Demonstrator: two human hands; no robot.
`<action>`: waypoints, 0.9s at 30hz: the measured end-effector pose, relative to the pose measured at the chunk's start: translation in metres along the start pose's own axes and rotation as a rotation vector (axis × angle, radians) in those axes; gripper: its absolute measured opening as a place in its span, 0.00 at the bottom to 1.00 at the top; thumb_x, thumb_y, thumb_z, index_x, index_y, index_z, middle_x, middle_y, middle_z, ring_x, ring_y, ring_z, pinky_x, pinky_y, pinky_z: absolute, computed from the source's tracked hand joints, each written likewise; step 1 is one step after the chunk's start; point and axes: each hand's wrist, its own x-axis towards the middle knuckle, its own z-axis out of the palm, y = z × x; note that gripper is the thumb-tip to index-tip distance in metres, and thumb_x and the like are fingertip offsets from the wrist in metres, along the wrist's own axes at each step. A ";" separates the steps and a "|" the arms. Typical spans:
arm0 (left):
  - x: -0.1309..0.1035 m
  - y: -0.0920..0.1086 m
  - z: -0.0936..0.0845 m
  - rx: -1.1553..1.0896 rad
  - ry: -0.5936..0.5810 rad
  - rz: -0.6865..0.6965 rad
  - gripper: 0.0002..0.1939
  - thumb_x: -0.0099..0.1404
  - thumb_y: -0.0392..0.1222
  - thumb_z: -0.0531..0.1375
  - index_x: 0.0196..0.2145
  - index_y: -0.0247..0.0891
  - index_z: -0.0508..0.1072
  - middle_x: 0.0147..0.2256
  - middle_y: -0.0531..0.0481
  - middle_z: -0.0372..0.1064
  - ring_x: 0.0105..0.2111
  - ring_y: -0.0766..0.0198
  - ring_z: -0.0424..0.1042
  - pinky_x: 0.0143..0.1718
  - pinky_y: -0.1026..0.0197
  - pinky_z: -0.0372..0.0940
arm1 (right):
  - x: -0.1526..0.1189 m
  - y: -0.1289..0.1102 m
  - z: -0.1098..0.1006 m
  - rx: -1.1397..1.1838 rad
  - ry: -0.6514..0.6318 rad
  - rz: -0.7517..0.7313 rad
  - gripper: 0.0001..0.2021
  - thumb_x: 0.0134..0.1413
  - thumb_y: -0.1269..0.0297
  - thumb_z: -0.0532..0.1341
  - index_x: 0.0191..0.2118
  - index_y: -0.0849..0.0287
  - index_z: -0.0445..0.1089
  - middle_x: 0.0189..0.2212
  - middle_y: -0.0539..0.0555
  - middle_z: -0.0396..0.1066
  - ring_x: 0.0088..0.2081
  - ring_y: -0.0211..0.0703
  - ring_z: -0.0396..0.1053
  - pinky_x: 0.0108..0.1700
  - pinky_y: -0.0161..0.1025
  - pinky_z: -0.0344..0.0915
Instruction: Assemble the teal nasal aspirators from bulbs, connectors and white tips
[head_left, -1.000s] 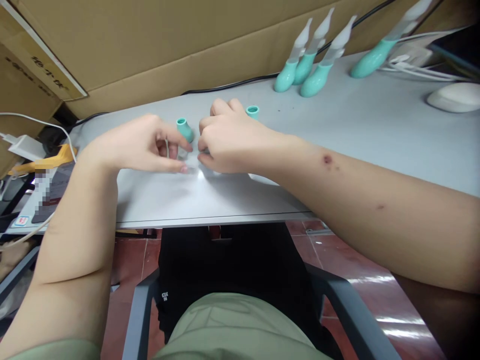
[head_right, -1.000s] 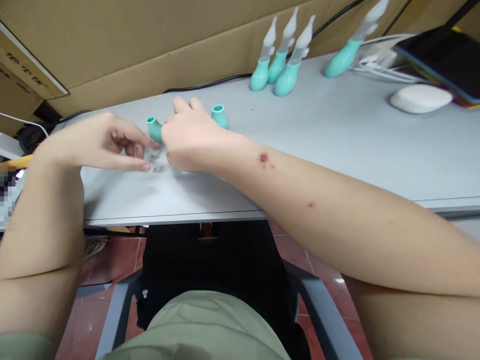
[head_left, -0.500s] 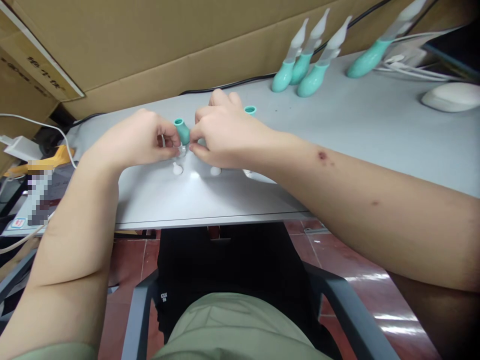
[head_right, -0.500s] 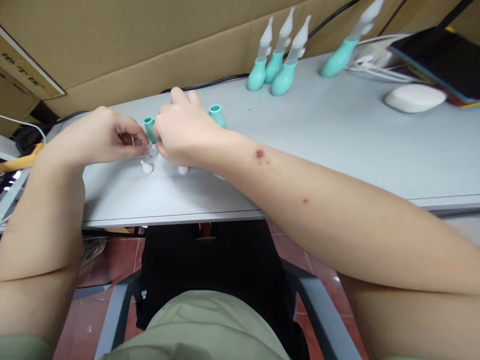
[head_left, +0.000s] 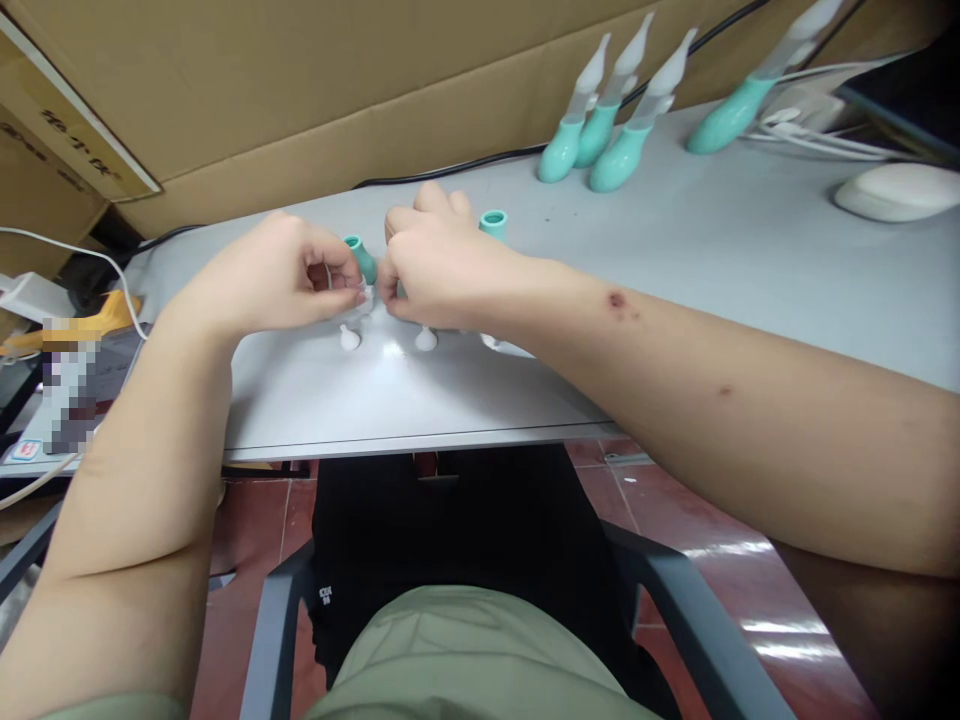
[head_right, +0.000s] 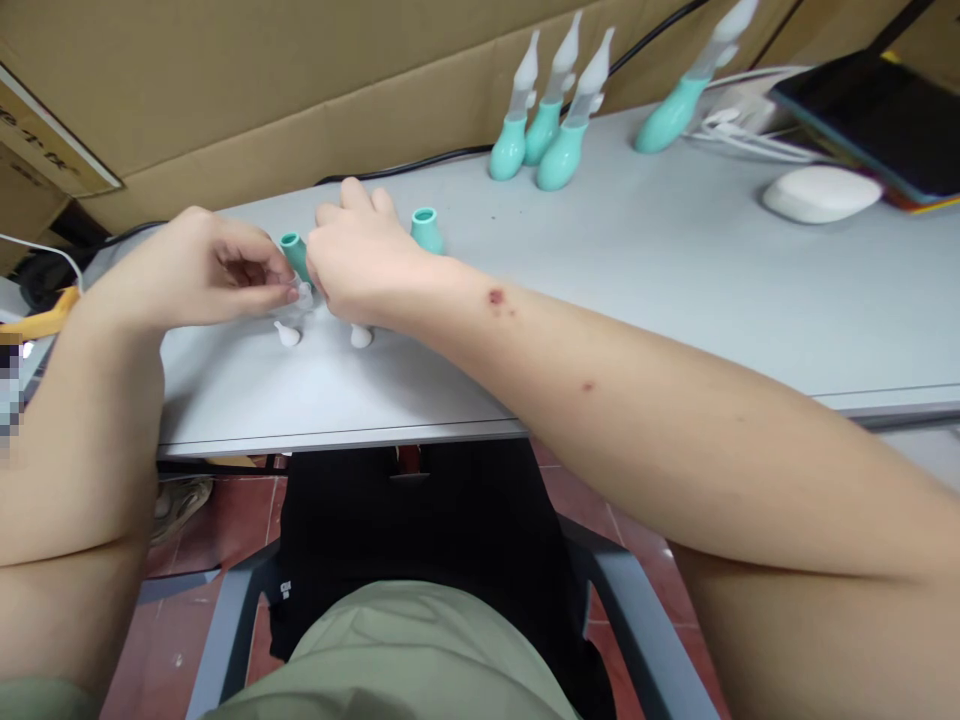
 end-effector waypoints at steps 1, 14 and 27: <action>0.001 -0.003 0.001 -0.024 0.008 -0.003 0.13 0.66 0.55 0.70 0.34 0.43 0.86 0.31 0.48 0.84 0.29 0.59 0.74 0.34 0.52 0.67 | 0.000 0.002 0.001 0.023 0.028 -0.011 0.16 0.67 0.71 0.73 0.27 0.53 0.74 0.56 0.67 0.82 0.73 0.80 0.66 0.74 0.68 0.65; 0.010 -0.010 0.014 -0.297 0.217 -0.006 0.21 0.75 0.61 0.78 0.42 0.40 0.84 0.38 0.47 0.84 0.32 0.62 0.75 0.37 0.51 0.72 | -0.001 0.047 0.000 0.402 0.369 -0.138 0.08 0.75 0.62 0.69 0.41 0.47 0.85 0.51 0.54 0.92 0.57 0.59 0.82 0.83 0.65 0.64; 0.013 -0.010 0.026 -0.259 0.287 0.032 0.30 0.79 0.72 0.74 0.46 0.39 0.86 0.40 0.47 0.86 0.37 0.61 0.78 0.42 0.49 0.76 | -0.001 0.053 0.003 0.423 0.428 -0.128 0.18 0.66 0.45 0.65 0.44 0.42 0.93 0.45 0.57 0.92 0.60 0.65 0.82 0.69 0.63 0.69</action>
